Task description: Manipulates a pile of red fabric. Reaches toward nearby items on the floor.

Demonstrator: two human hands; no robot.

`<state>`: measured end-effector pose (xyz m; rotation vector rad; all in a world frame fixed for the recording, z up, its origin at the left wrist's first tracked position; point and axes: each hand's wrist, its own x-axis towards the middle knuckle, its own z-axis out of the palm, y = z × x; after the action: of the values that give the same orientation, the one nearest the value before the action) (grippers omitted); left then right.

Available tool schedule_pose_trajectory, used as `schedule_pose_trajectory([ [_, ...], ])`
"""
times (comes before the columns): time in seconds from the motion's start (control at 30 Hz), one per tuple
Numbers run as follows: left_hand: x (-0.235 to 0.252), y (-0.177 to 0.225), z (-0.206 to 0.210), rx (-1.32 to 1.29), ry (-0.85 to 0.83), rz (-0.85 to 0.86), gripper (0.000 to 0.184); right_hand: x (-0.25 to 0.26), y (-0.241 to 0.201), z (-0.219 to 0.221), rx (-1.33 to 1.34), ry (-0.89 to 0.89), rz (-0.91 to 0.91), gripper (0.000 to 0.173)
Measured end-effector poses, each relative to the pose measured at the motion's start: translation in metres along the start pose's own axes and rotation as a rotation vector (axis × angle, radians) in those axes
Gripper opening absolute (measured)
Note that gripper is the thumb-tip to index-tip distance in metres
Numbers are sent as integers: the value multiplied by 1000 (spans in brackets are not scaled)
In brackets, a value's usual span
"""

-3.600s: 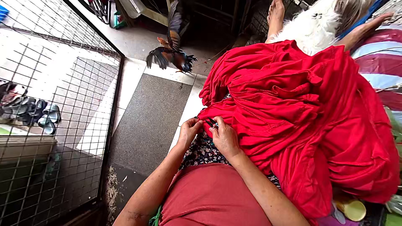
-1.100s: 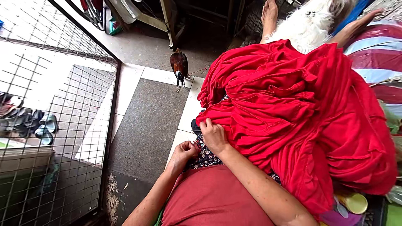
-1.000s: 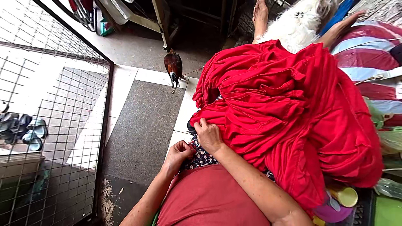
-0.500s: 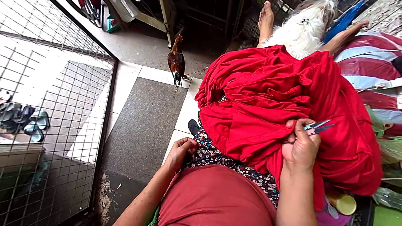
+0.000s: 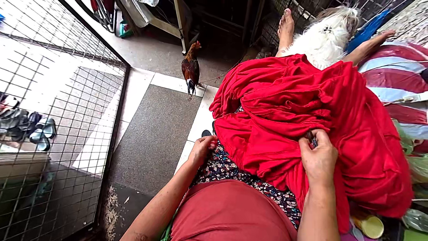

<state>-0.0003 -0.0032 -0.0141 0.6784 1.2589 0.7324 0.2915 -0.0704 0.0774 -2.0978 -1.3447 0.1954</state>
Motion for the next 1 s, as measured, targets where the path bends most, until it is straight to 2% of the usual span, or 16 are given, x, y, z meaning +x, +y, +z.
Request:
schedule_pose_trajectory([
  [0.13,-2,7,4,54,-42,72,21,-8,-17,-1,66,52,-54,17],
  [0.23,-23,17,10,15,-80,107,25,-12,-30,-7,-1,49,-103,17],
  [0.33,-45,11,24,25,-170,94,23,-18,-45,-11,-27,94,-189,18],
  [0.4,-49,1,35,56,-209,65,19,-27,-61,-6,86,106,-294,17],
  [0.47,-50,-3,43,72,-209,33,18,-38,-76,14,303,-38,-343,13],
  [0.53,-52,0,45,121,-216,7,18,-45,-82,49,467,-286,-266,13],
  [0.63,-59,5,39,233,-224,-12,14,-46,-73,94,484,-571,-20,19],
  [0.77,-68,4,20,292,-74,149,10,-44,-67,100,529,-636,103,20],
  [0.87,-55,-2,9,323,59,295,23,-43,-67,100,550,-642,134,19],
  [0.93,-47,3,6,411,37,250,37,-44,-67,101,554,-638,129,19],
  [0.97,-43,6,5,435,3,190,38,-44,-67,101,556,-638,123,19],
  [1.0,-41,10,7,420,-25,126,31,-45,-67,102,554,-634,110,19],
])
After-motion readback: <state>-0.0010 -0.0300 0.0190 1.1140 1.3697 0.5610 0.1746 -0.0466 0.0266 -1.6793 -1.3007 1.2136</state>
